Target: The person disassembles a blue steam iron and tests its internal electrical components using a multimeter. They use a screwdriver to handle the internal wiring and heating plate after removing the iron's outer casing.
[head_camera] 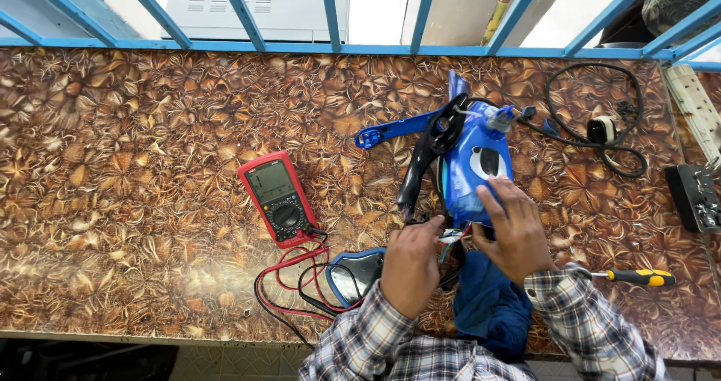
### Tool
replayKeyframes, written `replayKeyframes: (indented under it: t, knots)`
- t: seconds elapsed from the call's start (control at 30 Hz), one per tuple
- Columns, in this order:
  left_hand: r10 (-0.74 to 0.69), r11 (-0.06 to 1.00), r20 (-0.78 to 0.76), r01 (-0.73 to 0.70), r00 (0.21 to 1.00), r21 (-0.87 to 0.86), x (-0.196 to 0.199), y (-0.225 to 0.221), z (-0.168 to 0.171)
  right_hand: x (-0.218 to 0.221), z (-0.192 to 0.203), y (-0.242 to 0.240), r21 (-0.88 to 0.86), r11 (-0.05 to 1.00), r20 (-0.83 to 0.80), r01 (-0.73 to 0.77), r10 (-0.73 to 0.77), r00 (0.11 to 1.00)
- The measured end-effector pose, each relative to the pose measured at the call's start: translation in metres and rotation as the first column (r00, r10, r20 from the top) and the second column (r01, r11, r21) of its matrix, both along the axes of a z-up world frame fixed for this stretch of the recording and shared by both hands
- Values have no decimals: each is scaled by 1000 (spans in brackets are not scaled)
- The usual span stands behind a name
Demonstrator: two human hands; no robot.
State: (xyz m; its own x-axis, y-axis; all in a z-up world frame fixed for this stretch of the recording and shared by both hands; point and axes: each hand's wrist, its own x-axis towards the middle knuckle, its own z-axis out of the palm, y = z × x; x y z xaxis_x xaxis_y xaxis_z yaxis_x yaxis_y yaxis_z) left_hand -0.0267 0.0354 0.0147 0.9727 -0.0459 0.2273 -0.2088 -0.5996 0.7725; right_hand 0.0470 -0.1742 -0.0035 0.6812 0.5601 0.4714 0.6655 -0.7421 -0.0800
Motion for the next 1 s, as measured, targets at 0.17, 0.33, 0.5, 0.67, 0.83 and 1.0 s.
replayKeyframes:
  t: [0.17, 0.33, 0.5, 0.67, 0.83, 1.0]
  knots:
    - [22, 969, -51, -34, 998, -246, 0, 24, 17, -11, 17, 5, 142, 990, 24, 25, -29, 999]
    - [24, 874, -127, -82, 992, -480, 16, 32, 33, -30, 15, 7, 263, 965, 14, 24, -28, 999]
    - [173, 920, -302, -263, 937, -291, 78, 41, 6, -42, -4, -2, 230, 972, 5, 53, -56, 998]
    - [-169, 864, -654, -208, 738, -458, 115, 32, -14, -45, 13, 7, 210, 977, 9, 24, -27, 1000]
    - [-150, 777, -545, -243, 825, -581, 99, 24, -25, -45, 7, 7, 185, 982, 4, 44, -46, 999]
    - [-147, 641, -474, -282, 868, -714, 81, 27, -10, -47, -6, 12, 150, 988, 33, 45, -51, 998]
